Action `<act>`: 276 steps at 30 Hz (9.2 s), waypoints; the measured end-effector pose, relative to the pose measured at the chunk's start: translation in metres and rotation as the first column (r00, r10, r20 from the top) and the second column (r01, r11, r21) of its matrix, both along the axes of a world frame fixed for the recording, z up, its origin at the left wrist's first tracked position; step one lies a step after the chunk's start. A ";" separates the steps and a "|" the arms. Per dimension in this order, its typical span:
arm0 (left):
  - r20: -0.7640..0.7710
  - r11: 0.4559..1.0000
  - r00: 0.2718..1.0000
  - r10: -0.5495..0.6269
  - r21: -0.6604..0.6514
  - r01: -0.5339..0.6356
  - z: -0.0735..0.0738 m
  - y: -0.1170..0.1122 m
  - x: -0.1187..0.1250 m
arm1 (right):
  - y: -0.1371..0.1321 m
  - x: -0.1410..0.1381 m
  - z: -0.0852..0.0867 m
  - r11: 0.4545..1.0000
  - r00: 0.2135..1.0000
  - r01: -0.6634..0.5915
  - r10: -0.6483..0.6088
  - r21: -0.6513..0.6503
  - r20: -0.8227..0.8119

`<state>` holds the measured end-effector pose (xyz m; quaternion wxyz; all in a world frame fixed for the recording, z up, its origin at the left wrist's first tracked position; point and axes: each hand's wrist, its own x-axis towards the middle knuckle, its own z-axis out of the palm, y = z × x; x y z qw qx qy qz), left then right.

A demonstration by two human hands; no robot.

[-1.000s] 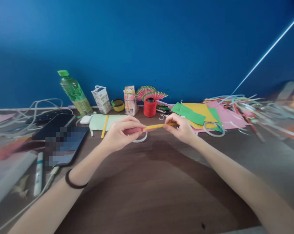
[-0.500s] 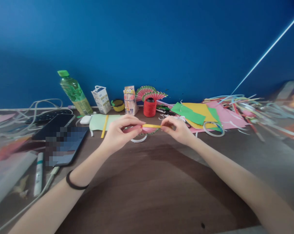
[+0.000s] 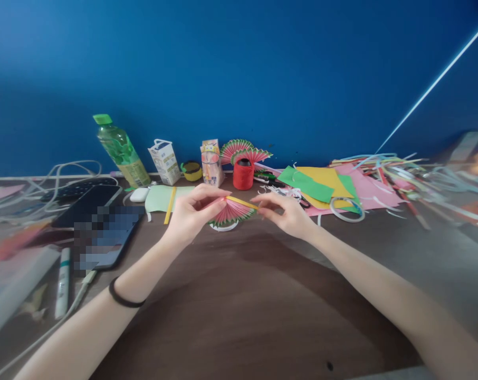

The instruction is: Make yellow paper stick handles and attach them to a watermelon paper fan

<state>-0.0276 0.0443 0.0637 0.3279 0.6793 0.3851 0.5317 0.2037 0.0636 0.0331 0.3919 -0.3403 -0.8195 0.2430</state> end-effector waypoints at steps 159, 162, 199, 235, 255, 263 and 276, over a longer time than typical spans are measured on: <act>0.495 0.856 0.865 0.079 -0.478 0.196 -0.024 -0.014 0.028 | -0.042 -0.034 -0.010 0.825 0.885 0.092 -0.325 0.558 0.334; 0.499 0.850 0.862 0.085 -0.488 0.199 -0.025 -0.014 0.028 | -0.041 -0.033 -0.012 0.829 0.882 0.086 -0.321 0.553 0.344; -0.811 0.810 0.472 0.346 0.004 -0.586 -0.046 0.067 -0.083 | 0.028 0.024 -0.012 0.960 0.845 0.277 -0.230 -0.028 0.482; -0.262 0.985 0.965 0.016 -0.163 -0.061 -0.018 0.045 -0.043 | 0.019 0.002 -0.034 0.925 0.817 0.279 -0.370 0.259 0.442; -0.087 0.893 0.950 -0.301 -0.376 0.248 -0.012 -0.011 0.020 | -0.033 -0.031 -0.001 0.963 0.994 0.063 -0.084 0.263 0.069; -0.218 0.916 0.945 -0.243 -0.374 0.149 -0.015 -0.015 0.019 | -0.034 -0.033 0.001 0.971 0.995 0.094 -0.097 0.220 0.004; -0.282 0.908 0.917 -0.284 -0.386 0.163 -0.017 -0.020 0.024 | -0.030 -0.031 0.001 0.987 0.985 0.154 -0.151 0.039 -0.078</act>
